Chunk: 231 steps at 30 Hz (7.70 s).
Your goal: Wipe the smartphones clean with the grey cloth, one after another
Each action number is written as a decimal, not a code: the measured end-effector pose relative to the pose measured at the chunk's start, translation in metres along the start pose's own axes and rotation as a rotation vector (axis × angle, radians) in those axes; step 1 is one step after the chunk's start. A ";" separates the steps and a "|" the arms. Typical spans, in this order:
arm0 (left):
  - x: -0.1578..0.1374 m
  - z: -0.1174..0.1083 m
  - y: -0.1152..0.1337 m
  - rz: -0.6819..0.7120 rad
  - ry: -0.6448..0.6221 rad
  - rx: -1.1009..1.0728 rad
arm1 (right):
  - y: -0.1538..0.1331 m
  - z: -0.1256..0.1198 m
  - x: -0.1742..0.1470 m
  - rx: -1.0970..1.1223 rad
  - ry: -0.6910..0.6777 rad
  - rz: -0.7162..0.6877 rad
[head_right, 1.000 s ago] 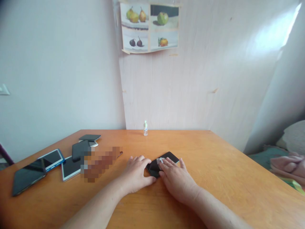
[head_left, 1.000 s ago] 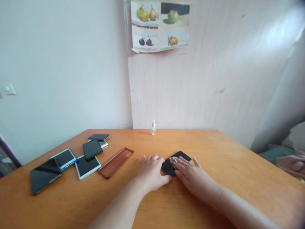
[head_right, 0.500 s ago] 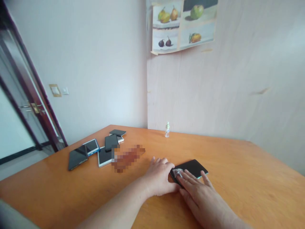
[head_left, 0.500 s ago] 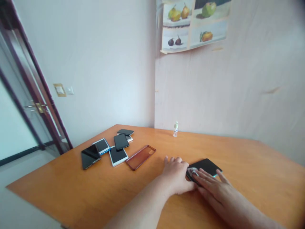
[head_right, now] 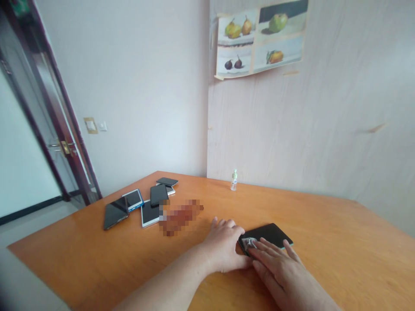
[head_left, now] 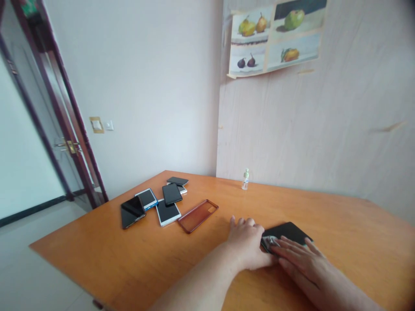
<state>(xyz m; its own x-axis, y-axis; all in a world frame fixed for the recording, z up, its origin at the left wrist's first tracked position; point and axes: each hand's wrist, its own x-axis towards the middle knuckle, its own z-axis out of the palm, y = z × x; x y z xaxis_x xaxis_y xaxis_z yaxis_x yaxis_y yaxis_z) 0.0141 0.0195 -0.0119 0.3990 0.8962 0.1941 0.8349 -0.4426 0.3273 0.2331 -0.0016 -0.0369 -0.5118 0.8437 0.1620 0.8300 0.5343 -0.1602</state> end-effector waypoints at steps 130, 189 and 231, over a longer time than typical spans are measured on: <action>0.001 0.002 0.031 0.043 -0.058 -0.953 | -0.016 -0.034 0.011 1.398 0.382 0.203; -0.013 0.006 0.024 0.168 0.067 -0.200 | 0.060 -0.022 0.020 0.866 0.609 0.597; 0.000 0.002 0.014 -0.001 0.064 -0.185 | 0.049 -0.030 0.022 0.353 0.568 0.573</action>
<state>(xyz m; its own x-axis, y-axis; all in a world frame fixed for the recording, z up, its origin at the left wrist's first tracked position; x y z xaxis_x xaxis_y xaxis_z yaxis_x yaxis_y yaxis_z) 0.0263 0.0135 -0.0095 0.3679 0.8955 0.2505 0.7492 -0.4450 0.4905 0.2694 0.0416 -0.0122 0.2283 0.8836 0.4088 0.7601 0.1007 -0.6420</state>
